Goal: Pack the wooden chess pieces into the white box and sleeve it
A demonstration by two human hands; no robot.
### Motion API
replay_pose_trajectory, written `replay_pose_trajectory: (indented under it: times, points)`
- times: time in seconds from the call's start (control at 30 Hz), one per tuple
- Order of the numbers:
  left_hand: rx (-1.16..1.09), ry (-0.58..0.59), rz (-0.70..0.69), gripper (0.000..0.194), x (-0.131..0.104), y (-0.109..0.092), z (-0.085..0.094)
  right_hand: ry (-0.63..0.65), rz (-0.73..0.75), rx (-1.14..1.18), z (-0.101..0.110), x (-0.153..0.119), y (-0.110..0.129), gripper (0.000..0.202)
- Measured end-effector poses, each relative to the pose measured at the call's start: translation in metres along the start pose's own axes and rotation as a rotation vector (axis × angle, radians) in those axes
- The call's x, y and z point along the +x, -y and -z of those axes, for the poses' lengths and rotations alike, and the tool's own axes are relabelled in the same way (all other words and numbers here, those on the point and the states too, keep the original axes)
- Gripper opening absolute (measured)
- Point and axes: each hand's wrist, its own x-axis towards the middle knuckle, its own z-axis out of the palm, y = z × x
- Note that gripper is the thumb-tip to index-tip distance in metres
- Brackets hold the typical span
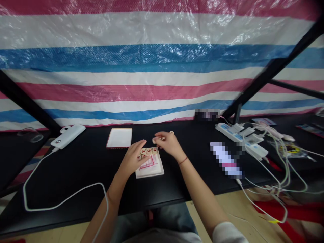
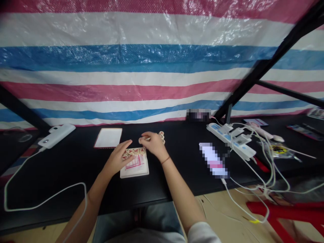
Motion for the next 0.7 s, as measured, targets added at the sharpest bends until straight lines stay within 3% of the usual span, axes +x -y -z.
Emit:
replay_pose_trajectory:
  times: [0.1, 0.2, 0.47, 0.57, 0.7]
  points:
    - [-0.048, -0.046, -0.014, 0.044, -0.001, -0.001, -0.003, 0.118, 0.072, 0.197, -0.025, -0.026, 0.003, 0.027]
    - [-0.068, -0.072, -0.021, 0.03, -0.004, 0.001, -0.005, 0.156, 0.096, 0.282, -0.04, -0.034, 0.0, 0.025]
    - [-0.072, -0.05, 0.004, 0.026, -0.005, 0.0, -0.006, 0.129, 0.068, 0.435, -0.047, -0.035, -0.009, 0.03]
    - [-0.06, -0.06, 0.051, 0.027, -0.005, -0.001, -0.006, 0.074, 0.058, 0.55, -0.045, -0.035, -0.016, 0.032]
    - [-0.066, -0.171, 0.113, 0.021, -0.003, -0.001, -0.001, -0.157, 0.033, 0.668, -0.036, -0.028, -0.026, 0.034]
